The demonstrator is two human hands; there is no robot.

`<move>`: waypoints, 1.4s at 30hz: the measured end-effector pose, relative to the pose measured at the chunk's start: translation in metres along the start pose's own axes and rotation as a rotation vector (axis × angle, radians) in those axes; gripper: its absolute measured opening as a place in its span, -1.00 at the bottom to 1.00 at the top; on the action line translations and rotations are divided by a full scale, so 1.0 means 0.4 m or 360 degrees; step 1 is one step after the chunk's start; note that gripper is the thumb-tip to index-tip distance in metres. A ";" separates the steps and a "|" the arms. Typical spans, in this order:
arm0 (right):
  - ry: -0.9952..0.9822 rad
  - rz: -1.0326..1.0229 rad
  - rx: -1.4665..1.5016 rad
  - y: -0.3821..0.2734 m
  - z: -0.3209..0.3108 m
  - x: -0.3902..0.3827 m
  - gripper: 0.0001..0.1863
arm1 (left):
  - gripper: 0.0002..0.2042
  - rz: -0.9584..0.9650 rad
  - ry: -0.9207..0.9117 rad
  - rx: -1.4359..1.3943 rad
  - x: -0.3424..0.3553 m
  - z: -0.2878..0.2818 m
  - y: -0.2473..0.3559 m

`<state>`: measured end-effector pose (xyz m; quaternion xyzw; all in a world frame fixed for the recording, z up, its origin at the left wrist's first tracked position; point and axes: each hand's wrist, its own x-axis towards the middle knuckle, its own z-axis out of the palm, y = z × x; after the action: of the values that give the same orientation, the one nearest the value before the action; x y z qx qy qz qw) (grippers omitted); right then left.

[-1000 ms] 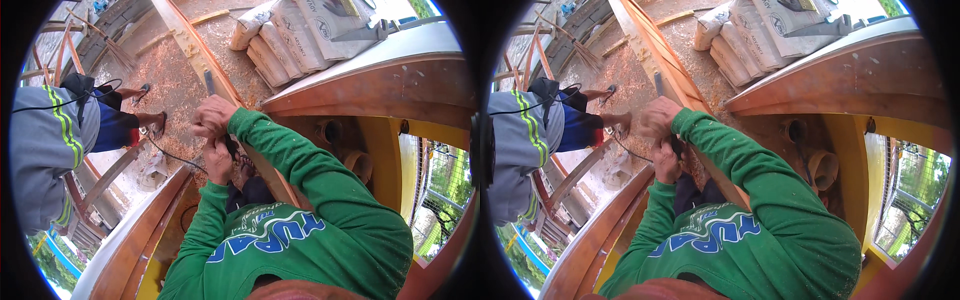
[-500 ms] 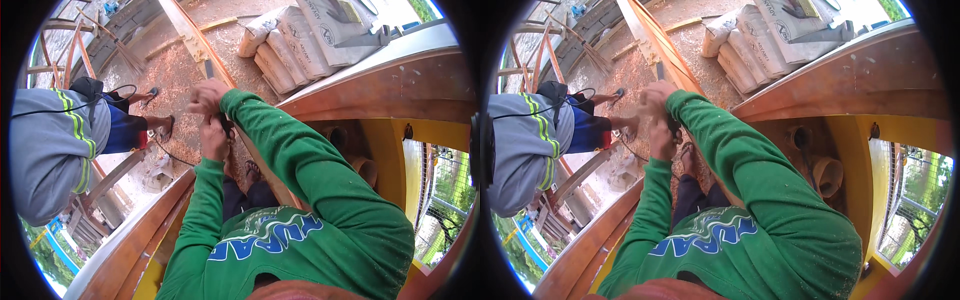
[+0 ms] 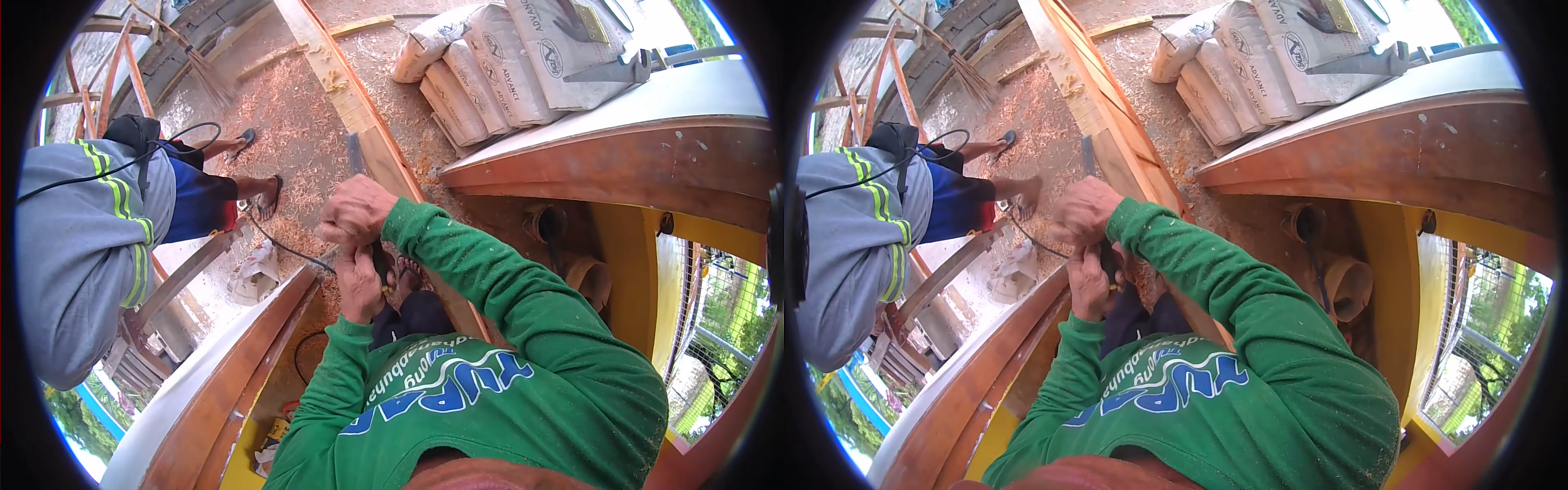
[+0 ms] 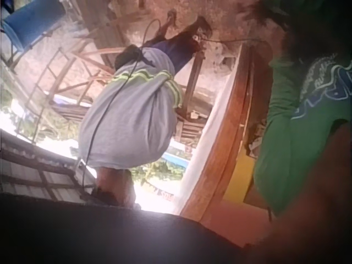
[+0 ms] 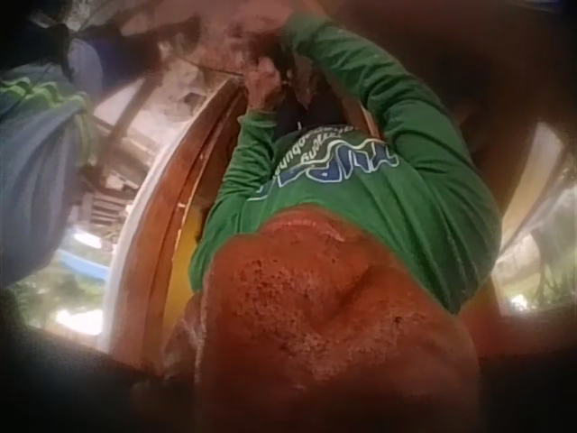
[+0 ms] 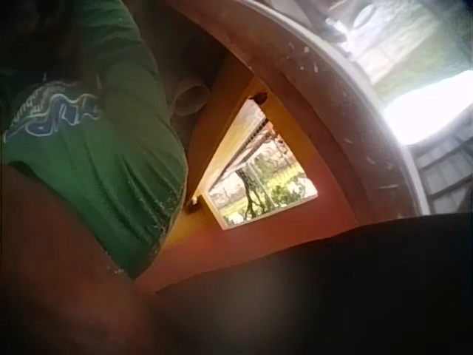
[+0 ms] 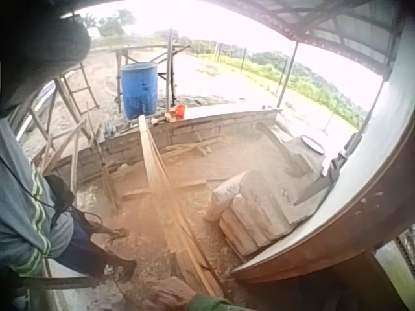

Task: The person uses a file on the edge of a wooden door, positions a metal hinge, and then uses a hammer and a chisel to carve a recess in a wooden post for the hinge installation.

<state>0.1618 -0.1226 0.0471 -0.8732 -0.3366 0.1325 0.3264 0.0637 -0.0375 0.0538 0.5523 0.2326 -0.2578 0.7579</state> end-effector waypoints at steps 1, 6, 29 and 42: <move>0.0122 -0.0034 0.0034 0.001 -0.003 0.003 -0.68 | -0.80 0.0131 0.0003 -0.0003 0.005 0.001 -0.001; 0.0072 -0.0037 0.0046 0.025 -0.007 0.016 -0.67 | -0.81 0.0317 0.0049 0.0160 0.040 -0.006 -0.014; 0.0023 -0.0116 0.0043 0.091 -0.085 0.107 -0.57 | -0.67 0.0515 0.0094 0.0511 0.117 0.053 0.081; 0.0607 -0.0098 -0.0075 0.159 -0.095 0.107 -0.72 | -0.76 -0.0097 -0.0324 -0.0898 0.117 0.003 0.118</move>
<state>0.2425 -0.1475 0.0334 -0.8792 -0.2982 -0.0535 0.3677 0.1297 -0.0329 0.0582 0.2840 0.2343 -0.2596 0.8928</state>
